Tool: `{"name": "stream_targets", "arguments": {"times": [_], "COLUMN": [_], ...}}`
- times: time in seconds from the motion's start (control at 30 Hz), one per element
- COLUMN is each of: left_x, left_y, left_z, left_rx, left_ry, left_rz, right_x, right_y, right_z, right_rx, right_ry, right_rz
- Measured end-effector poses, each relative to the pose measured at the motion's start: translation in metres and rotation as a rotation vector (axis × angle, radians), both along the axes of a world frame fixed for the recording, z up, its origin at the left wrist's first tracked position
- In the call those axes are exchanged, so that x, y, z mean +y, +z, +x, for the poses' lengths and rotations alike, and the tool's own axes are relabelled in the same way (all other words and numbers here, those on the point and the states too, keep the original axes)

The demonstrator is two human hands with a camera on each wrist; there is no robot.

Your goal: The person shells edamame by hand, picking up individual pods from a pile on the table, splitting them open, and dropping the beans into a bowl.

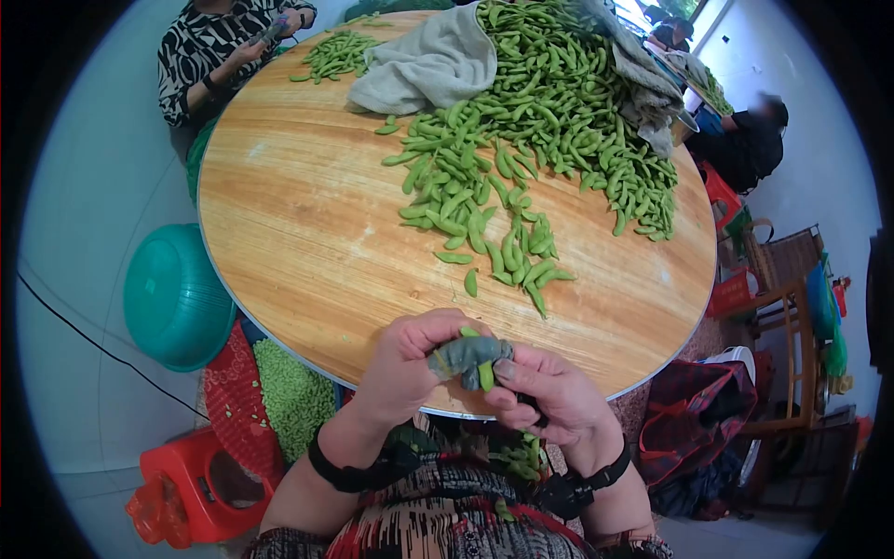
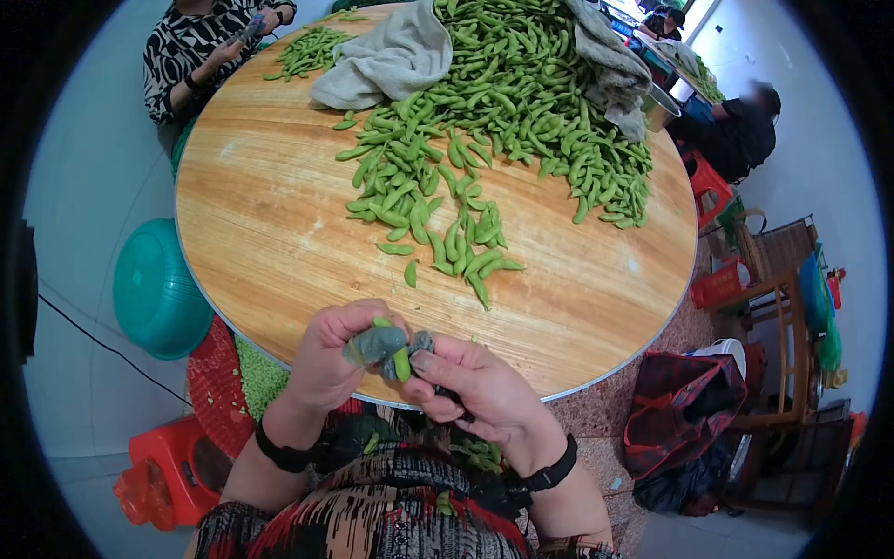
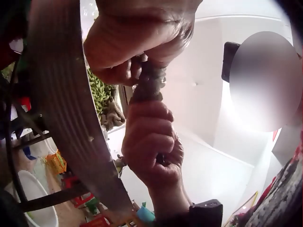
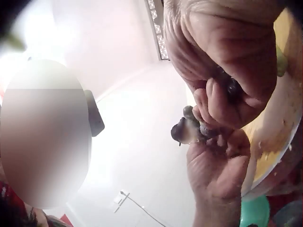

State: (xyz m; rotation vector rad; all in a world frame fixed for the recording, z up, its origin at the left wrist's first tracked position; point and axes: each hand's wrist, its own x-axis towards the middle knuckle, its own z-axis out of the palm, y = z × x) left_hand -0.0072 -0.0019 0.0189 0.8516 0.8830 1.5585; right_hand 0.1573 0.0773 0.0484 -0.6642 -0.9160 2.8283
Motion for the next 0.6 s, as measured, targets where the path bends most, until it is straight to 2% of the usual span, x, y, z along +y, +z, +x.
{"name": "stream_targets", "arguments": {"times": [0.03,0.1,0.13,0.2,0.23,0.27,0.3,0.37,0.5,0.53,0.6], "left_x": [0.0,-0.001,-0.001,0.0,0.001,0.002,0.003,0.003,0.003,0.004,0.006], "left_y": [-0.001,-0.004,-0.002,0.005,0.004,0.0,-0.001,0.001,-0.003,-0.002,0.001], "left_z": [-0.002,-0.003,-0.003,-0.002,0.001,0.008,0.012,0.017,0.02,0.019,0.015], "left_rx": [-0.001,-0.168,-0.169,-0.278,-0.277,-0.055,0.166,0.228,0.381,0.383,0.232], "left_ry": [0.002,-0.119,-0.116,-0.147,-0.144,-0.012,0.119,0.162,0.242,0.241,0.153], "left_rz": [0.002,0.064,0.067,-0.119,-0.113,-0.126,-0.137,-0.157,-0.131,-0.131,-0.089], "right_x": [-0.003,-0.007,-0.008,-0.008,-0.007,-0.007,-0.009,-0.016,-0.008,-0.003,0.0], "right_y": [-0.001,-0.002,-0.002,-0.001,-0.007,-0.01,-0.01,-0.007,-0.002,-0.002,-0.003], "right_z": [0.0,0.0,0.0,-0.001,-0.001,-0.001,-0.003,-0.009,-0.007,-0.006,-0.007], "right_rx": [0.033,0.021,0.01,-0.025,-0.071,-0.116,-0.114,-0.345,-0.463,-0.456,-0.448], "right_ry": [0.002,-0.02,-0.047,-0.057,-0.084,-0.112,-0.11,-0.262,-0.198,-0.191,-0.186], "right_rz": [-0.104,-0.116,-0.131,-0.089,0.197,0.482,0.486,1.422,1.434,1.369,1.304]}}
